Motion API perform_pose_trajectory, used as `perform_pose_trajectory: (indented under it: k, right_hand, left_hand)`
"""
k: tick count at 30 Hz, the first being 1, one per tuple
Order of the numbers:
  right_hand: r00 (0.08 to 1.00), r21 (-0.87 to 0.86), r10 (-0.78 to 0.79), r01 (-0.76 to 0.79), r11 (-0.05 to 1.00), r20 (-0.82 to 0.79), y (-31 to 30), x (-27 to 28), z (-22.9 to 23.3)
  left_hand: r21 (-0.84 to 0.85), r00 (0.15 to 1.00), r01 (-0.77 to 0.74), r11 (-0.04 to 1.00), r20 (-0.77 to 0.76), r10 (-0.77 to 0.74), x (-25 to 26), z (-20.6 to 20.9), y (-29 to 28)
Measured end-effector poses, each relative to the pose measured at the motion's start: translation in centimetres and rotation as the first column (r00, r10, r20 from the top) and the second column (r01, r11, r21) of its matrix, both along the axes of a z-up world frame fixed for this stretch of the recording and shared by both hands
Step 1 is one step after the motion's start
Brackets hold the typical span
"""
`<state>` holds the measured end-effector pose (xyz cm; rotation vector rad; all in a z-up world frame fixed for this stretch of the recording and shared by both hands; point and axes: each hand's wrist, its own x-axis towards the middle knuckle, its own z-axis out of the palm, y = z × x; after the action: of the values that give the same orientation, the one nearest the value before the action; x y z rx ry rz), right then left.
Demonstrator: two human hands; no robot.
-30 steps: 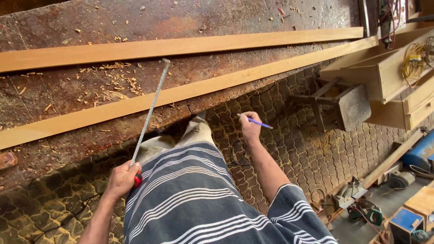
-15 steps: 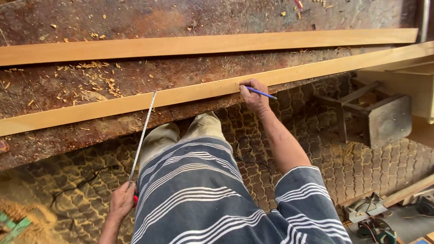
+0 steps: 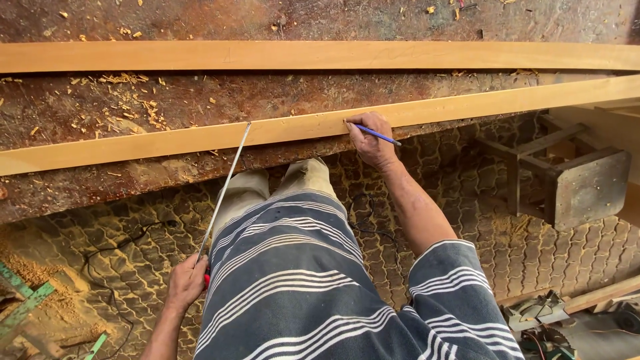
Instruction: The person measures long wooden strips on a workbench with a tape measure and marks them with a pencil. They reposition the tape along each strip, hold it in place, and draw pencil marks at measured points, working along the boards one at a time.
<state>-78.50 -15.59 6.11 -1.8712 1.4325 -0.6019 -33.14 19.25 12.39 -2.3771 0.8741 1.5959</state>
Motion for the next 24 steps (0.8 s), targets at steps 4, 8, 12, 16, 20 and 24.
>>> perform_pose_trajectory:
  k: [4,8,12,16,20,24]
  right_hand:
    - [1.0,0.003,-0.003,0.003,1.0,0.019,0.3,-0.3,-0.4]
    - [1.0,-0.01,0.015,-0.015,1.0,-0.011,0.2,-0.4,-0.3]
    - [1.0,0.013,-0.006,0.006,1.0,0.008,0.3,-0.4,-0.9]
    - [1.0,-0.004,0.0,0.0,1.0,0.017,0.2,-0.2,-0.3]
    - [1.0,-0.009,0.01,-0.01,1.0,0.003,0.4,-0.2,-0.3]
    - [1.0,0.018,-0.02,0.02,1.0,-0.006,0.4,-0.1,-0.8]
  left_hand:
    - [-0.042,1.0,0.002,0.999,-0.018,-0.003,-0.4,0.2,-0.6]
    - [-0.058,1.0,0.03,0.998,-0.005,-0.03,-0.7,0.8,-1.4]
    - [-0.107,1.0,0.002,0.994,-0.015,-0.003,-0.6,0.6,-0.7]
    - [-0.1,1.0,0.007,0.995,0.001,-0.007,-0.5,0.4,-0.4]
    - [-0.084,1.0,0.011,0.996,0.001,-0.011,-0.1,0.1,-0.1]
    - [-0.058,0.999,-0.022,0.998,-0.034,0.02,-0.2,-0.2,0.2]
